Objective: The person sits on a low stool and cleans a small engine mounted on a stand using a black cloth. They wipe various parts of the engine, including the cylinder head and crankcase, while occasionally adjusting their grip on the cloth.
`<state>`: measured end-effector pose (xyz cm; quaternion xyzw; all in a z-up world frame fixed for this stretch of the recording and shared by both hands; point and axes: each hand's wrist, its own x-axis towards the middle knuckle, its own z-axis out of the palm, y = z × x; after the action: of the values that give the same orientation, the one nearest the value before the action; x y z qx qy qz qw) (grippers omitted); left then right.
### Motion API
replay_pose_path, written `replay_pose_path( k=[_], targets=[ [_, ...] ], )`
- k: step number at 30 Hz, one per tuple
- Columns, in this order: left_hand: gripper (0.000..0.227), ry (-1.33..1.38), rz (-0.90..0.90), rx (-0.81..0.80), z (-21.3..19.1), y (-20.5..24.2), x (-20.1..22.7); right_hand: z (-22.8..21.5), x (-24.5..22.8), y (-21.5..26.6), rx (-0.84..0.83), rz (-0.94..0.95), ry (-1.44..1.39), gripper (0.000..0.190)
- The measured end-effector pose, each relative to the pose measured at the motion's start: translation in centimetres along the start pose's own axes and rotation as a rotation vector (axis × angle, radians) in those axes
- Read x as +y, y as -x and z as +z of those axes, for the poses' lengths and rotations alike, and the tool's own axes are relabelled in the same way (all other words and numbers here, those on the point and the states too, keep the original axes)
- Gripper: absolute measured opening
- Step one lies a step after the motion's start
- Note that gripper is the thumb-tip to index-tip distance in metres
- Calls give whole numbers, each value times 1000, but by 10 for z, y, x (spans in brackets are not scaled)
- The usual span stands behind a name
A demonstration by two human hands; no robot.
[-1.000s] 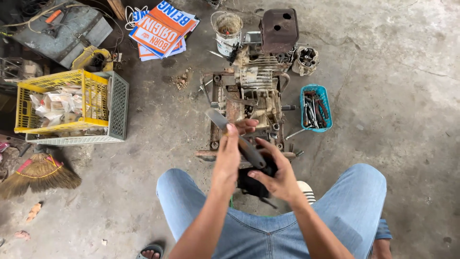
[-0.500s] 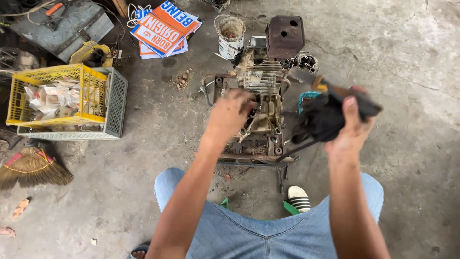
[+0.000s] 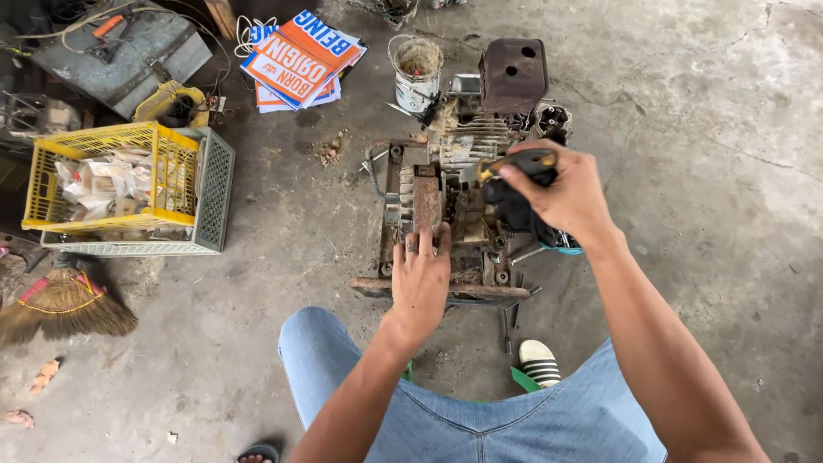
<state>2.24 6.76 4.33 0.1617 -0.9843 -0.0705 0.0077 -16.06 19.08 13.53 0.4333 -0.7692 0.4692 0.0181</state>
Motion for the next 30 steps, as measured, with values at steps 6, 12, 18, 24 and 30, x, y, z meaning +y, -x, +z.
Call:
replay_pose_path(
  k=[6,12,18,24,30],
  targets=[
    [50,114,-13,117,11,-4,-2,12,-18,-9,-238,-45,332,25],
    [44,117,-12,155,16,-5,4,13,-22,-21,-315,9,481,25],
    [37,67,93,231,19,-5,20,19,-10,-12,-329,44,446,24],
    [26,108,106,497,25,-2,24,26,-6,-10,-294,62,360,26],
    [25,102,143,670,54,-6,20,22,9,-11,-203,-33,336,24]
  ],
)
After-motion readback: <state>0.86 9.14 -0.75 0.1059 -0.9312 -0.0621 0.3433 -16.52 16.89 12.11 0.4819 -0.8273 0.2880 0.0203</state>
